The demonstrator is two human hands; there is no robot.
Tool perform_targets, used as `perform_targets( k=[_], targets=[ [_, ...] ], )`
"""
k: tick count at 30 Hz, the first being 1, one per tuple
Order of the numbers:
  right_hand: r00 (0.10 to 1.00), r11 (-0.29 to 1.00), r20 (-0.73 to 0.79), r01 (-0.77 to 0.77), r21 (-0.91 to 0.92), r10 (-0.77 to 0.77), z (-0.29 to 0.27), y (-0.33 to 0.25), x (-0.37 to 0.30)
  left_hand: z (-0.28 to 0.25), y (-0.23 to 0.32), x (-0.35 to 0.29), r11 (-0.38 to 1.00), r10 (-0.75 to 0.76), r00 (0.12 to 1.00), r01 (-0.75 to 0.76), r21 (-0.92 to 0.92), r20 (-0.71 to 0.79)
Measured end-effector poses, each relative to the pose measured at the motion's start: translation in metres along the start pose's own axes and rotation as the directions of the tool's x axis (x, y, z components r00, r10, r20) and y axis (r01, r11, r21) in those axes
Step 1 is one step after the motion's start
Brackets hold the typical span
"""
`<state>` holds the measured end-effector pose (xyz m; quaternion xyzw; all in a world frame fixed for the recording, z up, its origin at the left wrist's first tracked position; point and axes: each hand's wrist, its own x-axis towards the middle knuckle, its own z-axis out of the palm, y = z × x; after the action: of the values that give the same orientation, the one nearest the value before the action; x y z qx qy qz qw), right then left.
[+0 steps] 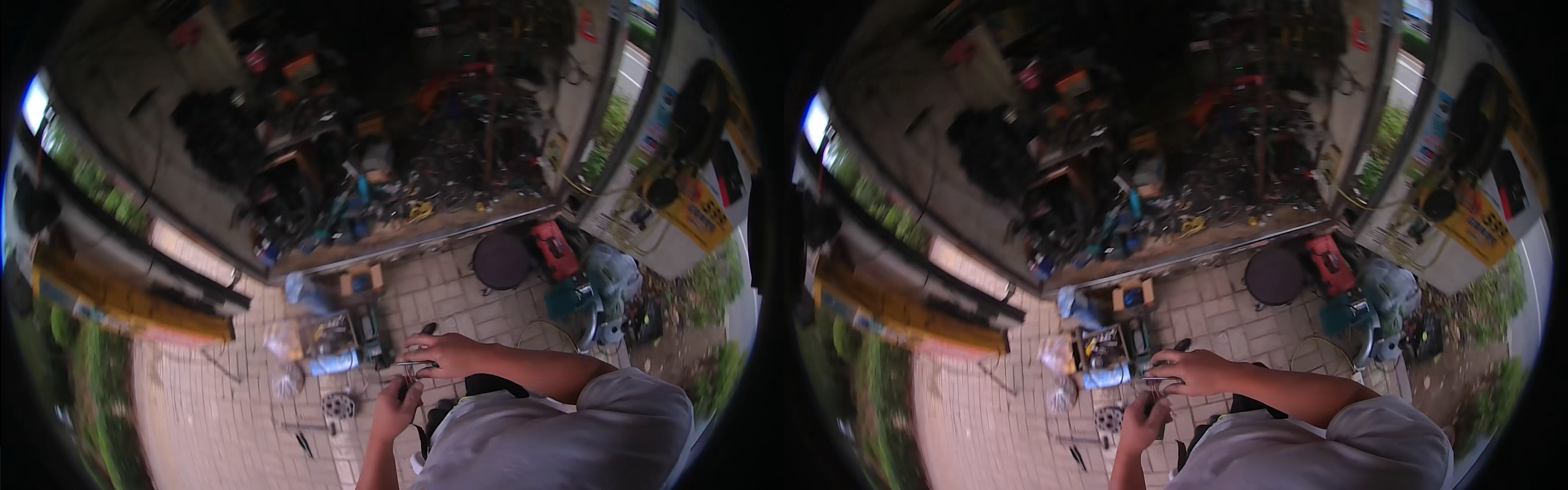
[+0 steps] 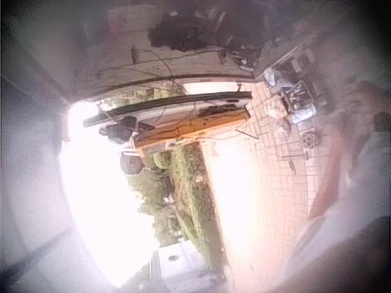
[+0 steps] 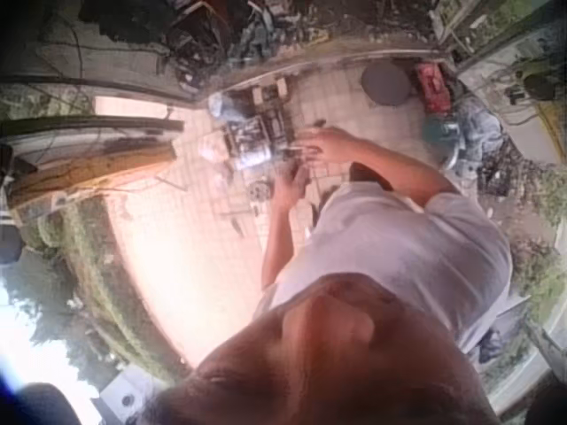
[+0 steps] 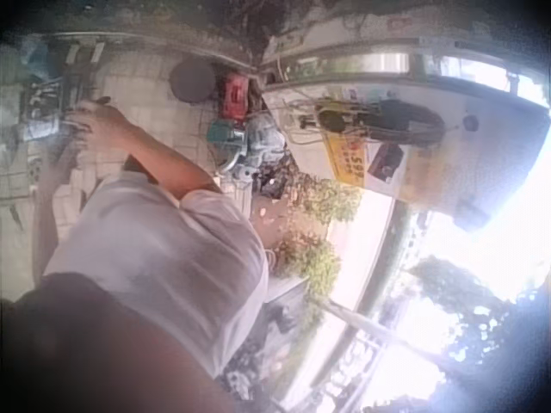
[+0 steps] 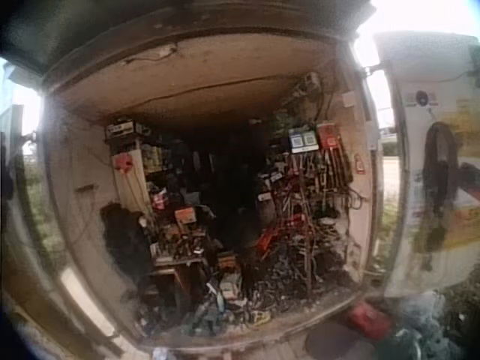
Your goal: The person opens the seat of a parked electric scooter and uses a screwdriver to adjust components inside the storage compartment. They then retrieve a set of keys, test them in the ignition, and place the screwdriver on a nearby workbench before moving into a cluttered workshop area.
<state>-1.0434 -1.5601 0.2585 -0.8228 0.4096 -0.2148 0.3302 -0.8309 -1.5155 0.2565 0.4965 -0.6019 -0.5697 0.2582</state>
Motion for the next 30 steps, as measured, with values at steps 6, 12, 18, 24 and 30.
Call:
perform_targets(
  k=[6,12,18,24,30],
  targets=[
    [0.703,0.892,-0.585,-0.166,0.419,0.406,-0.073,0.079,0.038,0.012,0.053,0.163,0.816,-0.130,0.990,0.138,-0.562,0.055],
    [0.563,0.115,-0.158,0.112,0.987,0.811,-0.152,0.210,0.058,0.012,0.098,0.297,0.436,-0.189,0.970,0.224,-0.872,0.155],
    [0.563,-0.224,0.165,0.036,0.974,0.810,-0.176,0.285,0.079,-0.012,0.095,0.391,0.418,-0.330,0.940,0.222,-0.881,0.081],
    [0.302,0.359,-0.344,0.007,0.933,0.889,-0.309,0.342,0.140,-0.053,0.056,0.494,0.501,-0.383,0.917,0.307,-0.809,0.110],
    [-0.034,0.772,-0.999,-0.636,0.008,-0.018,-0.542,0.355,0.172,-0.100,0.045,0.579,0.534,-0.315,0.932,0.331,-0.778,0.180]
  ],
)
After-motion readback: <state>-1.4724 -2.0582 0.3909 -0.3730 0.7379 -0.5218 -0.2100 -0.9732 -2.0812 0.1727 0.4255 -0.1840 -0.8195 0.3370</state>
